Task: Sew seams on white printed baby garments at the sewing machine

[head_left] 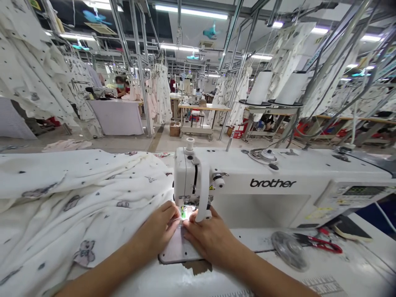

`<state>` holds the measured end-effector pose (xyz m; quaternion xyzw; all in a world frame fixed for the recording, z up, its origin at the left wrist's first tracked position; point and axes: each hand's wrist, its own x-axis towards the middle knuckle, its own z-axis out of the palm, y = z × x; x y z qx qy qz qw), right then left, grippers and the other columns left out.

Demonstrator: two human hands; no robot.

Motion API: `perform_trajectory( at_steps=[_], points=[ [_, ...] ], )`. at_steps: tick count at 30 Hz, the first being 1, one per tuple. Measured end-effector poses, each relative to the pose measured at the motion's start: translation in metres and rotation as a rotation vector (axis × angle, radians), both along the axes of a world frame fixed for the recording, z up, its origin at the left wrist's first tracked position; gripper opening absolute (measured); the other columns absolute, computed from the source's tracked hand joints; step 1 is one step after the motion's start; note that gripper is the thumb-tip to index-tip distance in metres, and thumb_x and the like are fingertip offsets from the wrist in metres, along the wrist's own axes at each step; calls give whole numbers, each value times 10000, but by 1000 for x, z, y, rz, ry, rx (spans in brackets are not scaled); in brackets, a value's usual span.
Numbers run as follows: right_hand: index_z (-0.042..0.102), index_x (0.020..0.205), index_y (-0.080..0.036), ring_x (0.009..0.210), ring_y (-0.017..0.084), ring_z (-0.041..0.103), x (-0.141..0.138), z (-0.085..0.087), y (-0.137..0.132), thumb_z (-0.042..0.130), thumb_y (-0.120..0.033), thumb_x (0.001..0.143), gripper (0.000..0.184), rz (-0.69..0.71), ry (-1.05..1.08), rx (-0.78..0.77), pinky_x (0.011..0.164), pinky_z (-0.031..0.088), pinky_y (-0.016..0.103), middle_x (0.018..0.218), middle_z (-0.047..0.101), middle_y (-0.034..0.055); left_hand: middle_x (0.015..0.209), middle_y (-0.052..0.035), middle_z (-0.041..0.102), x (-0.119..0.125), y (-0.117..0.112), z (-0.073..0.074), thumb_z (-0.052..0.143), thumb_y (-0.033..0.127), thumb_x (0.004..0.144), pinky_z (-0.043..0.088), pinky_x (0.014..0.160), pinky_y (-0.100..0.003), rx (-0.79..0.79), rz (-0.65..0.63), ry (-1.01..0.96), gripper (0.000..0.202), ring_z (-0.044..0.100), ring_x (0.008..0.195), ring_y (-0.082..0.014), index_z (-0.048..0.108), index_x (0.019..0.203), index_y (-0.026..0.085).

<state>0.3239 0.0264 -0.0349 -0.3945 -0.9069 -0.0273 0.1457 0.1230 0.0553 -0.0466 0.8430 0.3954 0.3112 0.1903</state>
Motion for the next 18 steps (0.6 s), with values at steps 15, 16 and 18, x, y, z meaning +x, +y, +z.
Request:
perform_trajectory(
  at_steps=[15,16,18],
  points=[
    [609,956,-187,1142,266,547,-4,1,2,642,-301,934,121,-42,-59,5,1103,216,431,989,693,64,910,-16,660,-7,8,1,557,57,868,506,827,-307,48,-154,64,194,600,920,-186,661,826,215],
    [608,949,-190,1131,263,552,-4,2,2,635,-304,939,117,-47,-55,-8,1099,223,433,987,693,61,916,-17,668,-7,8,2,557,65,878,508,830,-307,48,-167,69,197,601,922,-185,673,836,218],
    [611,950,-196,1094,258,567,-4,2,1,613,-311,952,115,-56,-55,-44,1088,236,443,966,691,56,924,-22,679,-8,8,3,550,77,894,514,839,-309,61,-195,87,207,606,937,-188,693,872,226]
  ],
)
